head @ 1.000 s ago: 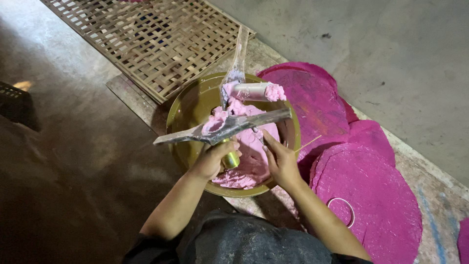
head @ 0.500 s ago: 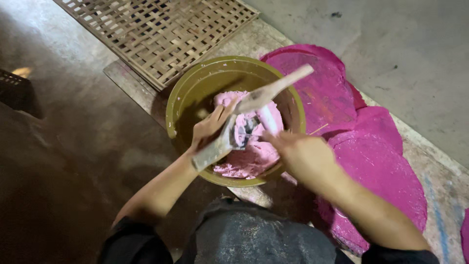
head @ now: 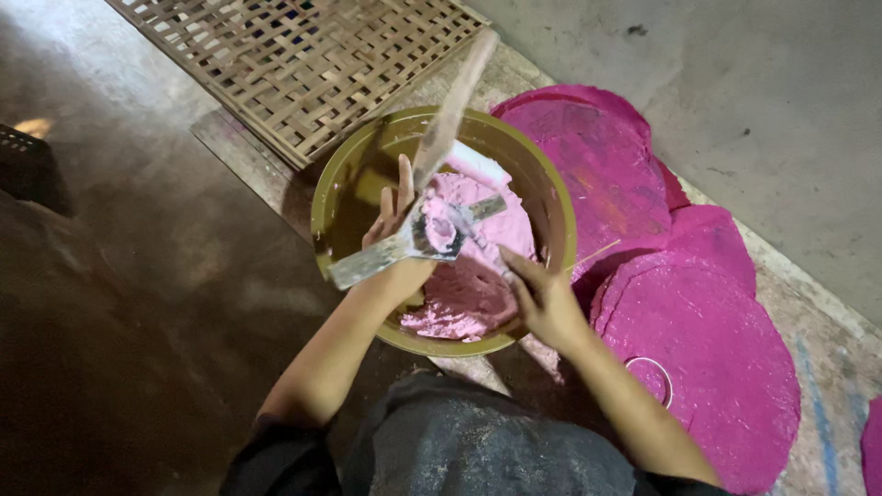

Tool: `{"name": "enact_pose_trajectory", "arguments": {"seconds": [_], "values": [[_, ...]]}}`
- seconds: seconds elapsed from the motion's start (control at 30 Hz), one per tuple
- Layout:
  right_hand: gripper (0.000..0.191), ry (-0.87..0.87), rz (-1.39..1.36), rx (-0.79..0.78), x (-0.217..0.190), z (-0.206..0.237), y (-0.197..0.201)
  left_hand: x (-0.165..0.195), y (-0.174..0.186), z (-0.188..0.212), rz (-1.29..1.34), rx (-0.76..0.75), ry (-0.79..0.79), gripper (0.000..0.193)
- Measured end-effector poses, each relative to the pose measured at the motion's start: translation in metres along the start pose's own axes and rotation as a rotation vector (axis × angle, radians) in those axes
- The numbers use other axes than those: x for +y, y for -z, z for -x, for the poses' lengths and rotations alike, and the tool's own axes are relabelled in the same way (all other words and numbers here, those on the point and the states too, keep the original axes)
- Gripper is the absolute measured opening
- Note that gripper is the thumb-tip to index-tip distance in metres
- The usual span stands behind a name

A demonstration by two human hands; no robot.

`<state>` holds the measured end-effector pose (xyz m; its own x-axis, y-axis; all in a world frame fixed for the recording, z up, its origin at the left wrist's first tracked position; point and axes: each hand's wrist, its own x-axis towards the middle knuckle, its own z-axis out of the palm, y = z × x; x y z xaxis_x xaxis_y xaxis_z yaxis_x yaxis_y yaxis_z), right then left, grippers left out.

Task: The person sits at a low work table and uses a hand-held wooden extruder tool to press pink dough into round discs. They repeatedly load the tool with dough from a large basin, squeeze a disc out onto pink fabric mats, and place the finished discs in rows alongside previously made ones.

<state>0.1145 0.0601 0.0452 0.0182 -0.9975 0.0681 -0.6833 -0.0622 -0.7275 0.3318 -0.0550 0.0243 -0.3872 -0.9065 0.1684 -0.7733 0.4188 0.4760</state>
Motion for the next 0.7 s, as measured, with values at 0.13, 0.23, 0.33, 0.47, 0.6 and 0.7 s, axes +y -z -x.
{"name": "enact_pose_trajectory", "arguments": {"seconds": [0.13, 0.23, 0.33, 0.47, 0.6, 0.7], "values": [[0.043, 0.194, -0.054, -0.028, 0.016, 0.02, -0.018, -0.017, -0.008, -0.008, 0.018, 0.017, -0.017, 0.079], [0.044, 0.119, -0.097, -0.127, 0.026, 0.02, -0.001, -0.028, -0.01, -0.01, -0.044, 0.293, -0.174, 0.086], [0.043, -0.208, -0.14, -0.206, 0.04, 0.002, 0.03, -0.028, -0.016, -0.01, -0.257, 0.034, 0.07, 0.079], [0.043, -0.192, -0.183, -0.305, 0.034, -0.019, 0.055, -0.032, -0.021, -0.006, -0.319, 0.325, -0.273, 0.07], [0.04, 0.263, -0.051, -0.453, 0.008, -0.018, 0.085, -0.046, -0.014, 0.005, 0.257, 0.565, -0.124, 0.064], [0.048, 0.19, 0.525, -0.515, -0.002, -0.022, 0.083, -0.055, -0.002, 0.029, 0.226, 0.691, -0.09, 0.067]]}}
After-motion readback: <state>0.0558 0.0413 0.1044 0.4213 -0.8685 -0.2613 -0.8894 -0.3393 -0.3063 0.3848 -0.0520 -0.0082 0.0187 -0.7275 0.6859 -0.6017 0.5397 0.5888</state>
